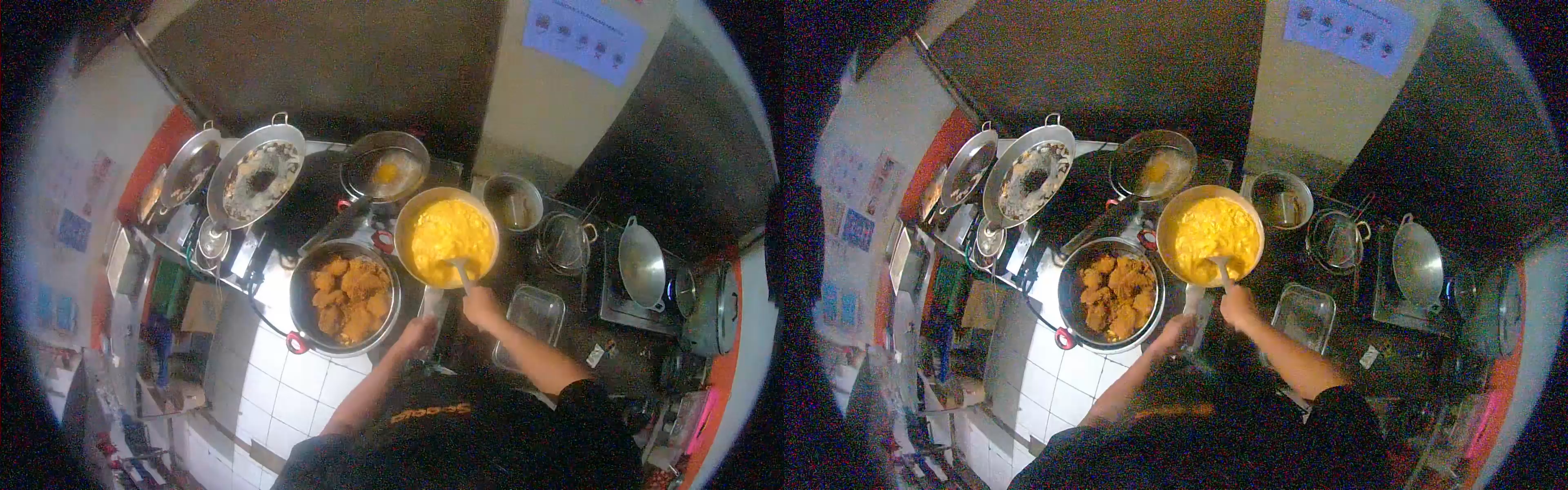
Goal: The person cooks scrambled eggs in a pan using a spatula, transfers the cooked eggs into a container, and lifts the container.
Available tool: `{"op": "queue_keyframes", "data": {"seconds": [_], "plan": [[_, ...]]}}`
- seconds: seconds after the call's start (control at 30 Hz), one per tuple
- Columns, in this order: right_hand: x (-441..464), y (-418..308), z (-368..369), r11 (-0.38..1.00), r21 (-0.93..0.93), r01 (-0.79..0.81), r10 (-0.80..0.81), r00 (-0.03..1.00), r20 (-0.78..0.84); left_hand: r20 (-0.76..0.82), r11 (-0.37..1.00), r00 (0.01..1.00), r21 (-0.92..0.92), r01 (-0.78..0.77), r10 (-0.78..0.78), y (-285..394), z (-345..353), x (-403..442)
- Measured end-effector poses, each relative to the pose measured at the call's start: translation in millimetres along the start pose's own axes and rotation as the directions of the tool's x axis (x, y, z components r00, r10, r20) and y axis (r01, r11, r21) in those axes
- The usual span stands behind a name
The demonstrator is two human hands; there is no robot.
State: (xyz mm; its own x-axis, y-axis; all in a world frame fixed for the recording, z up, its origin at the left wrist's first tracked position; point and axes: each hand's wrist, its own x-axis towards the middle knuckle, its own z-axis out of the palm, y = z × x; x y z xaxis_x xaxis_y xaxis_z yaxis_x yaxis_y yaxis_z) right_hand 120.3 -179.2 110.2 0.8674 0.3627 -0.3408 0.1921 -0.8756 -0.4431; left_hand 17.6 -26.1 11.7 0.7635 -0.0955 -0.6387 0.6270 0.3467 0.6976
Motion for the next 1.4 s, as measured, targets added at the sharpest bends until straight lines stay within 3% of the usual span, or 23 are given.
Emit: {"op": "queue_keyframes", "data": {"seconds": [0.07, 0.1, 0.17, 0.23, 0.33, 0.4, 0.43, 0.5, 0.53, 0.57, 0.67, 0.73, 0.77, 0.83, 0.9, 1.03, 1.1, 1.23, 1.3, 1.4], "plan": [[18, 14, 13, 0.987, 0.028, 0.158, -0.145, 0.956, -0.255, -0.032, 1.0, 0.999, 0.004, -0.002, 0.002, 3, 17, -7], [26, 22, 13, 0.989, 0.024, 0.147, -0.136, 0.957, -0.258, -0.007, 0.997, 0.999, -0.073, 0.04, -0.04, 3, 23, -9], [48, 39, 9, 0.978, 0.114, 0.176, -0.149, 0.966, -0.213, 0.031, 0.986, 0.996, -0.148, 0.083, -0.079, 1, 33, -8], [59, 43, 0, 0.971, 0.121, 0.205, -0.175, 0.959, -0.222, -0.009, 0.996, 0.996, -0.045, 0.083, -0.083, -3, 39, -6], [58, 27, -19, 0.93, 0.249, 0.269, -0.214, 0.95, -0.229, 0.036, 0.997, 0.997, -0.043, 0.067, -0.065, -11, 42, 2], [58, 4, -29, 0.979, 0.196, 0.05, -0.026, 0.992, -0.126, 0.058, 0.997, 0.997, -0.04, 0.06, -0.058, -17, 44, 7], [60, 4, -27, 0.98, 0.194, 0.05, -0.025, 0.991, -0.129, 0.059, 0.994, 0.994, -0.059, 0.09, -0.087, -19, 47, 10], [66, 4, -17, 0.991, 0.098, 0.088, -0.077, 0.991, -0.11, 0.062, 0.99, 0.991, -0.074, 0.119, -0.115, -22, 53, 12], [66, 5, -15, 0.95, -0.148, 0.274, -0.298, 0.938, -0.176, 0.073, 0.987, 0.993, -0.121, 0.105, -0.097, -21, 56, 11], [67, 11, -18, 0.951, -0.147, 0.272, -0.296, 0.939, -0.178, 0.083, 0.981, 0.993, -0.169, 0.093, -0.08, -21, 58, 10], [26, -13, -67, 0.957, 0.02, 0.289, -0.29, 0.955, 0.064, 0.1, 0.991, 0.991, -0.084, 0.102, -0.093, -25, 53, 16], [6, -13, -74, 0.947, 0.082, 0.312, -0.313, 0.95, 0.002, 0.157, 0.989, 0.98, -0.063, 0.134, -0.123, -26, 52, 15], [-5, -16, -79, 0.942, 0.102, 0.319, -0.318, 0.948, -0.02, 0.152, 0.978, 0.981, -0.153, 0.142, -0.118, -22, 56, 13], [-24, -29, -93, 0.989, -0.109, 0.104, -0.076, 0.97, 0.232, 0.153, 0.96, 0.982, -0.238, 0.148, -0.113, -16, 63, 8], [-26, -23, -75, 0.993, -0.113, 0.04, -0.008, 0.964, 0.267, 0.103, 0.956, 0.99, -0.268, 0.121, -0.097, -12, 68, 5], [-24, -34, -52, 0.99, -0.066, -0.129, 0.143, 0.936, 0.323, 0.161, 0.945, 0.986, -0.315, 0.09, -0.04, -26, 64, 13], [-12, -24, -16, 0.996, -0.065, -0.054, 0.068, 0.97, 0.232, 0.308, 0.95, 0.95, -0.308, 0.05, 0.05, -36, 57, 25], [18, -18, 32, 0.99, 0.127, -0.056, 0.061, 0.998, -0.031, 0.284, 0.989, 0.953, -0.133, -0.069, 0.105, -21, 55, 10], [29, -23, 25, 0.994, 0.106, -0.009, 0.026, 0.987, -0.16, 0.276, 0.971, 0.961, -0.23, 0.07, -0.004, -26, 56, 15], [69, 7, 31, 0.995, -0.011, 0.094, -0.095, 0.983, -0.156, 0.282, 0.944, 0.957, -0.292, 0.152, -0.067, -20, 56, 9]]}}
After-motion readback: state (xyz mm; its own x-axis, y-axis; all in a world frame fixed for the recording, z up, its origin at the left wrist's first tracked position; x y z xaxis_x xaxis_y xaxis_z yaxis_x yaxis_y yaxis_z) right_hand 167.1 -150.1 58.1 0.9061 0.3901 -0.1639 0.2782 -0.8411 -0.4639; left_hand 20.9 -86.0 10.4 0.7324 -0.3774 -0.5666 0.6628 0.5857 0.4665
